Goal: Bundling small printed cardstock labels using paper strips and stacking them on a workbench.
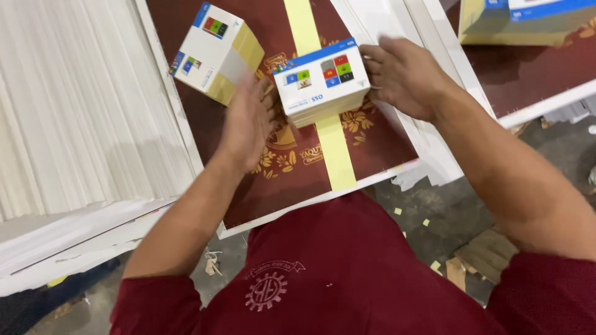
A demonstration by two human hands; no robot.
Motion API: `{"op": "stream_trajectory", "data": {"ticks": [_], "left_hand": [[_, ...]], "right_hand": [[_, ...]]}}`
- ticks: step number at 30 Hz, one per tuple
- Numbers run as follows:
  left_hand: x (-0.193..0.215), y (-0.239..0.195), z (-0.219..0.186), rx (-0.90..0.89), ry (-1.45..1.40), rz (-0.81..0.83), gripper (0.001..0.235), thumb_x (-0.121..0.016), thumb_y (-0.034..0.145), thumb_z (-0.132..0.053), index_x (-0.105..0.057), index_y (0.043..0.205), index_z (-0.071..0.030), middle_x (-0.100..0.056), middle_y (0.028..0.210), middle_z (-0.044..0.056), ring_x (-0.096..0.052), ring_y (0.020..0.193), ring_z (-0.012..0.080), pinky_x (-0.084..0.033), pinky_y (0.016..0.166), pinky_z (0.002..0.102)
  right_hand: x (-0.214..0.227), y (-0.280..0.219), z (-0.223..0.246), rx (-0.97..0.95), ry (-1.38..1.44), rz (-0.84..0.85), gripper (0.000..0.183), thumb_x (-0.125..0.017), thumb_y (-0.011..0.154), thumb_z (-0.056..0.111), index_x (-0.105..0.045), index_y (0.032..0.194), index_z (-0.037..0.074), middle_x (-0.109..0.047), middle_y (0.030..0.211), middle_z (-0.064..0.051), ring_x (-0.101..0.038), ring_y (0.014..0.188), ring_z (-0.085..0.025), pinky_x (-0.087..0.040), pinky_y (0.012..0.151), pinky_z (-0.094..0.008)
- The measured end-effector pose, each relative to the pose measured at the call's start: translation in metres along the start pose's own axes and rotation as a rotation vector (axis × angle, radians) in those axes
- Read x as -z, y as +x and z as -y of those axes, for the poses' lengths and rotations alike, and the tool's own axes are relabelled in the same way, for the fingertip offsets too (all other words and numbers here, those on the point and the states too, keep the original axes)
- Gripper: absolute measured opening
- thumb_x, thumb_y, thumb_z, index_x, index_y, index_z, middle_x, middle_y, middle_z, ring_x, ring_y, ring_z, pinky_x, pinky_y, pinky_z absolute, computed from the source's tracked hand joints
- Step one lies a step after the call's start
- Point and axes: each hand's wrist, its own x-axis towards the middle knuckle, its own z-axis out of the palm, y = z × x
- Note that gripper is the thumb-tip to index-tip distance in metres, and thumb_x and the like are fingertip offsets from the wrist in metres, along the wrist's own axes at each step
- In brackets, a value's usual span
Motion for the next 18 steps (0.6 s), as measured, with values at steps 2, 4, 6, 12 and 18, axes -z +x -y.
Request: {"op": "stream_trajectory", "data": {"ticks": [2,4,6,12,18], "left_hand": [[0.01,-0.005,0.008,-0.212,0.386,0.006,0.114,-0.06,0.085,-0.059,-0.001,0.163,0.0,-0.021,0.167,0.029,-0.027,0.154,0.0402,-0.022,0.124,0.055],[0.014,-0.005,0.014,-0.416,0.769,0.003,0.128,-0.082,0.076,-0.048,0.001,0.163,-0.007,-0.02,0.167,0.027,-0.025,0.154,0.0398,-0.023,0.125,0.054],[0.015,0.0,0.018,-0.434,0.946,0.014,0.139,-0.098,0.065,-0.035,-0.002,0.163,-0.014,-0.018,0.17,0.024,-0.034,0.152,0.0368,-0.035,0.123,0.053],[0.018,0.018,0.028,-0.384,1.035,-0.047,0.138,-0.1,0.068,-0.037,-0.002,0.162,-0.014,-0.026,0.166,0.02,-0.039,0.149,0.0352,-0.036,0.121,0.052],[0.033,0.028,0.046,-0.463,1.04,0.032,0.138,-0.098,0.071,-0.029,0.002,0.164,-0.012,-0.03,0.165,0.021,-0.03,0.154,0.0398,-0.028,0.126,0.053]], "right_hand": [[0.01,-0.001,-0.004,0.091,-0.078,0.054,0.084,-0.046,0.095,0.044,-0.017,0.164,0.004,-0.029,0.168,-0.017,-0.027,0.157,-0.033,-0.026,0.124,-0.049],[0.011,-0.001,-0.004,0.178,-0.158,0.111,0.094,-0.06,0.089,0.033,-0.013,0.166,0.006,-0.023,0.17,-0.016,-0.021,0.158,-0.033,-0.027,0.124,-0.049],[0.002,0.002,-0.001,0.25,-0.528,0.084,0.114,-0.082,0.071,0.009,-0.016,0.163,0.008,-0.028,0.168,-0.017,-0.025,0.156,-0.03,-0.03,0.122,-0.046],[-0.023,0.011,0.01,0.077,-0.94,-0.096,0.108,-0.091,0.063,0.007,-0.036,0.156,0.011,-0.059,0.146,-0.013,-0.052,0.139,-0.028,-0.044,0.115,-0.043],[-0.013,0.017,0.002,0.122,-1.068,-0.096,0.097,-0.094,0.061,0.011,-0.046,0.145,0.006,-0.065,0.136,-0.017,-0.061,0.129,-0.032,-0.048,0.11,-0.043]]}}
